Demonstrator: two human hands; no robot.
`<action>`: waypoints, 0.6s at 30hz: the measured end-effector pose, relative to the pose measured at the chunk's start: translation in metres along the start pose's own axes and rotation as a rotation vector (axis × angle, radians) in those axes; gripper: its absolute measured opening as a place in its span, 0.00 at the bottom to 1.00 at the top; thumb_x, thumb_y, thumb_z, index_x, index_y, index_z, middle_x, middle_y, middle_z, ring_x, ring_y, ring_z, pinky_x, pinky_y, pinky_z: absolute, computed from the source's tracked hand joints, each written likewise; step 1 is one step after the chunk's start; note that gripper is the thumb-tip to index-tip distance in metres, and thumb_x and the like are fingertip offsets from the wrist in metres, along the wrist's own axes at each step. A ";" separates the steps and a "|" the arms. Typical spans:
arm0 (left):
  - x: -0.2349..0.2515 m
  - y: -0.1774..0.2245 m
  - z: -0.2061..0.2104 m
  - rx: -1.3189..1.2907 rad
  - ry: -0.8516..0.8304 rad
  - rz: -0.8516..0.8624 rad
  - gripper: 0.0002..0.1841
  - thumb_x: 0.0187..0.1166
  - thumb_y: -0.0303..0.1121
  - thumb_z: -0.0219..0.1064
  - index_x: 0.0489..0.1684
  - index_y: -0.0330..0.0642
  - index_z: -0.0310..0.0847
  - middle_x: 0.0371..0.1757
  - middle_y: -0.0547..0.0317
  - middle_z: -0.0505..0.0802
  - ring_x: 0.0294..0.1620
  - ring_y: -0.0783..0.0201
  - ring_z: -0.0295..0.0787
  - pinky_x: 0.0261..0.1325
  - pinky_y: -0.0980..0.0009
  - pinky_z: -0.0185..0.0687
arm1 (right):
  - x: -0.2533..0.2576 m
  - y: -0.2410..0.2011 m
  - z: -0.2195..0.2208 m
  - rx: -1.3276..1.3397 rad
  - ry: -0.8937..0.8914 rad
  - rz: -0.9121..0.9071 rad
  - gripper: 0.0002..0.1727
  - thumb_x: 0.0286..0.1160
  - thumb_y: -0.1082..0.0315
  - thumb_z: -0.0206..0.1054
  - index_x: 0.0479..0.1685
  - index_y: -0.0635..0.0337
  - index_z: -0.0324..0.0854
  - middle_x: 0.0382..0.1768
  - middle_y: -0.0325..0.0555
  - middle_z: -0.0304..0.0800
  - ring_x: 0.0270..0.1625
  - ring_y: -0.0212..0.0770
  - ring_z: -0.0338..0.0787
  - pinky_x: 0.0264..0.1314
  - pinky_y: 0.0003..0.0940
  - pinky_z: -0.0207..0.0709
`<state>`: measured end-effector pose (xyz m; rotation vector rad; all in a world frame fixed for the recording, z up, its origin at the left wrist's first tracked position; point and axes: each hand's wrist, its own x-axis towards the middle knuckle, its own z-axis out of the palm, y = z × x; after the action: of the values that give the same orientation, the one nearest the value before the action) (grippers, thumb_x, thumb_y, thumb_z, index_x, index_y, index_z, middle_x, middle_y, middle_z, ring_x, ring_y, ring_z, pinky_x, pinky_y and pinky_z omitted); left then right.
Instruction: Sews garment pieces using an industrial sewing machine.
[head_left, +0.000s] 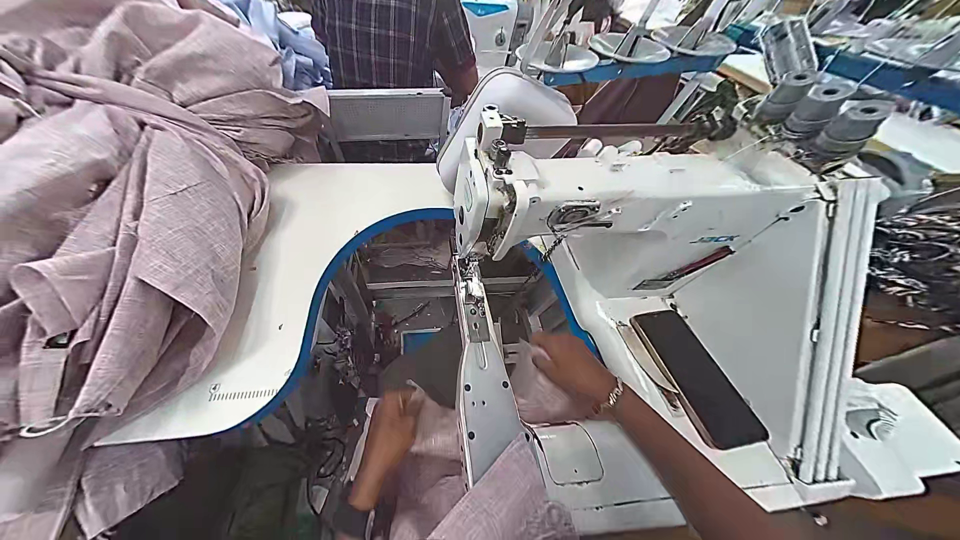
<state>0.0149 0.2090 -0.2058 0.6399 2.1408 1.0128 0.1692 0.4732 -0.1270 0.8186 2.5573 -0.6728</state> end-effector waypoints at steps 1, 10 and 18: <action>0.002 0.015 -0.002 -0.162 0.036 0.135 0.14 0.83 0.29 0.61 0.26 0.33 0.84 0.21 0.58 0.83 0.25 0.65 0.79 0.35 0.62 0.78 | -0.005 -0.016 -0.001 0.131 0.173 -0.125 0.19 0.79 0.71 0.61 0.65 0.75 0.76 0.45 0.70 0.87 0.51 0.68 0.88 0.58 0.65 0.77; 0.052 0.104 0.013 -0.083 0.344 0.595 0.15 0.81 0.29 0.62 0.56 0.26 0.85 0.45 0.49 0.94 0.43 0.60 0.92 0.51 0.61 0.87 | -0.006 -0.041 0.051 -0.035 0.908 -0.790 0.06 0.67 0.74 0.64 0.33 0.64 0.87 0.19 0.52 0.85 0.19 0.51 0.88 0.18 0.44 0.80; 0.031 0.105 0.052 0.241 0.621 0.660 0.10 0.72 0.22 0.61 0.38 0.25 0.88 0.57 0.26 0.89 0.61 0.29 0.86 0.64 0.36 0.80 | -0.010 -0.015 -0.023 0.242 0.261 0.197 0.32 0.83 0.51 0.66 0.76 0.69 0.73 0.56 0.70 0.89 0.63 0.68 0.88 0.68 0.64 0.77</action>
<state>0.0480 0.3148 -0.1572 1.3518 2.6838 1.4477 0.1632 0.4705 -0.0982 1.2977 2.6028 -0.8731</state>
